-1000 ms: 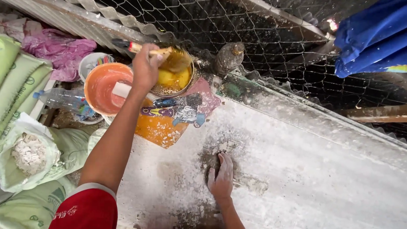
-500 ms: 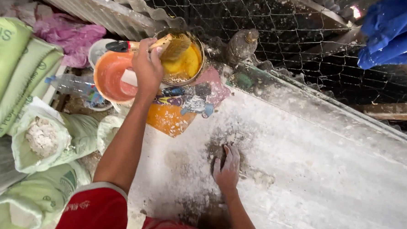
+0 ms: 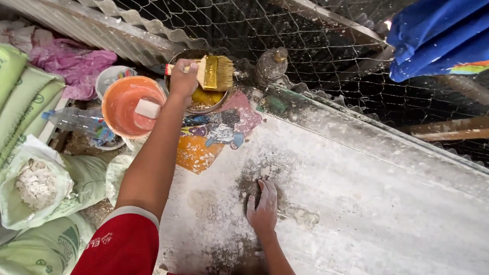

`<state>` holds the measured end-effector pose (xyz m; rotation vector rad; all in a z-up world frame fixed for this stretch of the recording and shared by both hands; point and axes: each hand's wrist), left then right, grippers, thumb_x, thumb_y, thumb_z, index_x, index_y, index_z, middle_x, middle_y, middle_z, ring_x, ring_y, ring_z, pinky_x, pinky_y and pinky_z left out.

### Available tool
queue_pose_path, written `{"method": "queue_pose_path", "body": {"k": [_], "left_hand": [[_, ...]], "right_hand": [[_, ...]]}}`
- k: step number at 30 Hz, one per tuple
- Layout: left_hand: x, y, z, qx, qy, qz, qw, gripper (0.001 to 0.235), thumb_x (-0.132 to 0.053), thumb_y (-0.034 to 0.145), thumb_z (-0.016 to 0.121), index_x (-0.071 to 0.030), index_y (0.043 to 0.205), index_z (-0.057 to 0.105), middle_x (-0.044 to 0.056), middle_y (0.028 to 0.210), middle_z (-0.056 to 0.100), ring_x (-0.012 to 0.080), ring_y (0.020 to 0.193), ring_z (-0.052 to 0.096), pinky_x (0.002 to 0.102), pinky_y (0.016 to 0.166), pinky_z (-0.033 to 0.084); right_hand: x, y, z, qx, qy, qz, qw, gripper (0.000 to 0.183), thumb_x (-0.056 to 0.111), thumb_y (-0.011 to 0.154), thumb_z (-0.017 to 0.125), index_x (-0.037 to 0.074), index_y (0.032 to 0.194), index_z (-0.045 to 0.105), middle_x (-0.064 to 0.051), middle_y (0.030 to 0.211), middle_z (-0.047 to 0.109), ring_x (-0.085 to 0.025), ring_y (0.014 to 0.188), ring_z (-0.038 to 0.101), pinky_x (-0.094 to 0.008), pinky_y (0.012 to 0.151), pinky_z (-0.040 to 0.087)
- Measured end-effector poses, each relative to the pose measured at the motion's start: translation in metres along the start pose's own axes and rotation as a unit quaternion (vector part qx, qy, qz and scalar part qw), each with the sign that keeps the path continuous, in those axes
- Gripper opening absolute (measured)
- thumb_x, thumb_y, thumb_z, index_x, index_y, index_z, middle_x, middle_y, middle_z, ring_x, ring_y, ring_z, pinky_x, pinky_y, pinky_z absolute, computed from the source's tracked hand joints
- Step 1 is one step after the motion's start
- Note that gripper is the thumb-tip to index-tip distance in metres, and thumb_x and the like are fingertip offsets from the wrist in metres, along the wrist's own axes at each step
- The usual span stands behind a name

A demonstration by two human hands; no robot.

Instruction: The person cleans a workbench using a spatula, spreads plaster material, positions architectural moldings, and mixes a substance in a bucket.

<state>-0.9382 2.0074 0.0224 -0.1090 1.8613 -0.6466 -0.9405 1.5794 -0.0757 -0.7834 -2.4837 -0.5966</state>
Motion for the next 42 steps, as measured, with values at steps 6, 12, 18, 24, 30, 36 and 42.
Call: {"method": "queue_pose_path", "body": {"k": [6, 12, 18, 24, 30, 36, 42], "left_hand": [[-0.002, 0.004, 0.000, -0.002, -0.024, -0.032, 0.999, 0.009, -0.027, 0.109, 0.056, -0.022, 0.105, 0.061, -0.003, 0.072, 0.055, 0.0072, 0.054, 0.038, 0.027, 0.049, 0.030], [-0.007, -0.008, -0.003, 0.009, -0.041, -0.013, 0.999, 0.028, -0.030, 0.107, 0.053, -0.019, 0.132, 0.061, 0.003, 0.094, 0.069, 0.0052, 0.054, 0.055, 0.018, 0.046, 0.046], [0.004, -0.003, 0.000, 0.014, -0.016, 0.004, 1.000, 0.025, -0.027, 0.107, 0.053, -0.017, 0.129, 0.059, 0.007, 0.093, 0.068, 0.0094, 0.061, 0.056, 0.023, 0.049, 0.046], [-0.009, -0.001, 0.007, -0.007, -0.078, -0.026, 0.997, 0.021, -0.023, 0.108, 0.052, -0.018, 0.127, 0.057, 0.004, 0.099, 0.067, 0.0071, 0.063, 0.053, 0.020, 0.049, 0.040], [-0.005, -0.016, 0.017, -0.009, -0.055, -0.013, 0.998, 0.021, -0.024, 0.106, 0.055, -0.018, 0.126, 0.058, 0.004, 0.109, 0.067, 0.0082, 0.066, 0.059, 0.023, 0.055, 0.048], [0.012, -0.033, 0.004, -0.084, 0.147, 0.166, 0.971, 0.039, -0.032, 0.109, 0.050, -0.016, 0.145, 0.052, 0.019, 0.086, 0.076, 0.0353, 0.088, 0.077, 0.051, 0.086, 0.057], [0.053, -0.088, 0.105, 0.024, 0.477, 0.389, 0.787, 0.041, -0.025, 0.101, 0.059, 0.010, 0.123, 0.060, 0.023, 0.084, 0.068, 0.0389, 0.078, 0.075, 0.054, 0.067, 0.062]], "right_hand": [[-0.003, -0.002, 0.003, 0.007, -0.005, 0.003, 1.000, 0.047, 0.016, 0.095, 0.059, -0.001, 0.138, 0.054, -0.019, 0.139, 0.056, -0.036, 0.136, 0.049, -0.051, 0.119, 0.040], [-0.001, 0.001, 0.001, -0.022, 0.003, -0.028, 0.999, 0.045, 0.016, 0.096, 0.056, -0.004, 0.136, 0.055, -0.022, 0.135, 0.057, -0.039, 0.133, 0.052, -0.052, 0.117, 0.043], [-0.001, 0.002, 0.001, -0.041, -0.003, -0.044, 0.998, 0.043, 0.015, 0.095, 0.057, -0.004, 0.134, 0.057, -0.021, 0.134, 0.059, -0.037, 0.131, 0.054, -0.051, 0.116, 0.044], [-0.004, -0.001, 0.003, -0.018, -0.006, -0.024, 1.000, 0.043, 0.016, 0.096, 0.056, -0.003, 0.134, 0.055, -0.021, 0.137, 0.057, -0.038, 0.134, 0.051, -0.051, 0.117, 0.042], [0.001, 0.004, -0.001, -0.028, 0.023, -0.040, 0.999, 0.041, 0.013, 0.096, 0.056, -0.003, 0.134, 0.055, -0.020, 0.134, 0.056, -0.038, 0.133, 0.051, -0.053, 0.117, 0.043], [-0.014, -0.003, 0.011, -0.041, 0.002, -0.051, 0.998, 0.046, 0.024, 0.095, 0.055, 0.002, 0.135, 0.058, -0.017, 0.131, 0.057, -0.040, 0.132, 0.054, -0.049, 0.113, 0.043], [-0.006, 0.001, 0.006, -0.049, 0.002, -0.042, 0.998, 0.049, 0.021, 0.090, 0.063, 0.000, 0.135, 0.058, -0.017, 0.129, 0.057, -0.040, 0.131, 0.054, -0.050, 0.113, 0.043]]}}
Point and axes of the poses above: each hand's wrist, its own y-axis towards the middle knuckle, its own z-axis out of the palm, x = y × z
